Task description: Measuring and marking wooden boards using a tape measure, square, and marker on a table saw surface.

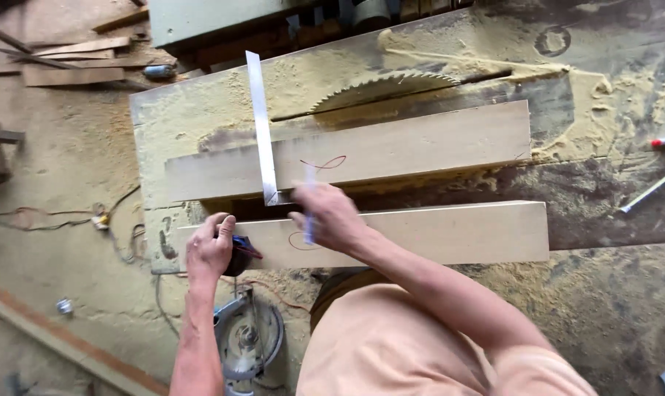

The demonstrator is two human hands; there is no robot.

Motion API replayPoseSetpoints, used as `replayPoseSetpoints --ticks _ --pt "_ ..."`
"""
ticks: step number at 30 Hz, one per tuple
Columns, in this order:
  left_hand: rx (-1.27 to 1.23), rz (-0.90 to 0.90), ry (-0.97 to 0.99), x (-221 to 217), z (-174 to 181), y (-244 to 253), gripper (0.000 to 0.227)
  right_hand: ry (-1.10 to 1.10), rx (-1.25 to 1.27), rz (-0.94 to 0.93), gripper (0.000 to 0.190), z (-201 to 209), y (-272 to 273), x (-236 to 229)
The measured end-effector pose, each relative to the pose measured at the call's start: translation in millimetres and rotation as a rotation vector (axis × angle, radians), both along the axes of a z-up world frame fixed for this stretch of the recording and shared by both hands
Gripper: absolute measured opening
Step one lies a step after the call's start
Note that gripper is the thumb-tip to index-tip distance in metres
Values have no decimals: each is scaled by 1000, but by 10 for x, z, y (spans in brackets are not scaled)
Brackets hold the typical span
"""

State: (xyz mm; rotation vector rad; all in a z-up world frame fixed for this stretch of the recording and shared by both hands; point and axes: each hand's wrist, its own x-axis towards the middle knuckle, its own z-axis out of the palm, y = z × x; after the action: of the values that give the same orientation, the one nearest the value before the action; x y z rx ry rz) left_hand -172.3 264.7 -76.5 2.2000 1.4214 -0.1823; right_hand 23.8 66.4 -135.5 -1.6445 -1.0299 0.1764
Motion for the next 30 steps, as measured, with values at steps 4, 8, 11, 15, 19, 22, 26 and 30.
replayPoseSetpoints --ticks 4,8,11,15,19,22,26,30 --pt "577 -474 -83 255 114 -123 65 -408 -42 7 31 264 328 -109" --pt "450 -597 -224 631 -147 -172 78 -431 -276 -38 43 -213 21 -424" --pt "543 -590 -153 612 -556 -38 47 -384 -286 -122 28 -73 -629 -281" --pt "579 -531 -119 611 -784 149 16 -154 -285 -407 21 329 -1674 -5" --pt "350 -313 -52 795 -696 89 40 101 -225 -864 15 228 -2670 315" --pt "303 -213 -11 850 -865 54 34 164 -115 -1009 17 157 -3078 437" --pt "90 -39 -383 881 -398 -310 14 446 85 -920 22 -72 -3375 567" --pt "-73 188 -685 1133 587 -893 8 356 1 -892 26 259 -3141 965"
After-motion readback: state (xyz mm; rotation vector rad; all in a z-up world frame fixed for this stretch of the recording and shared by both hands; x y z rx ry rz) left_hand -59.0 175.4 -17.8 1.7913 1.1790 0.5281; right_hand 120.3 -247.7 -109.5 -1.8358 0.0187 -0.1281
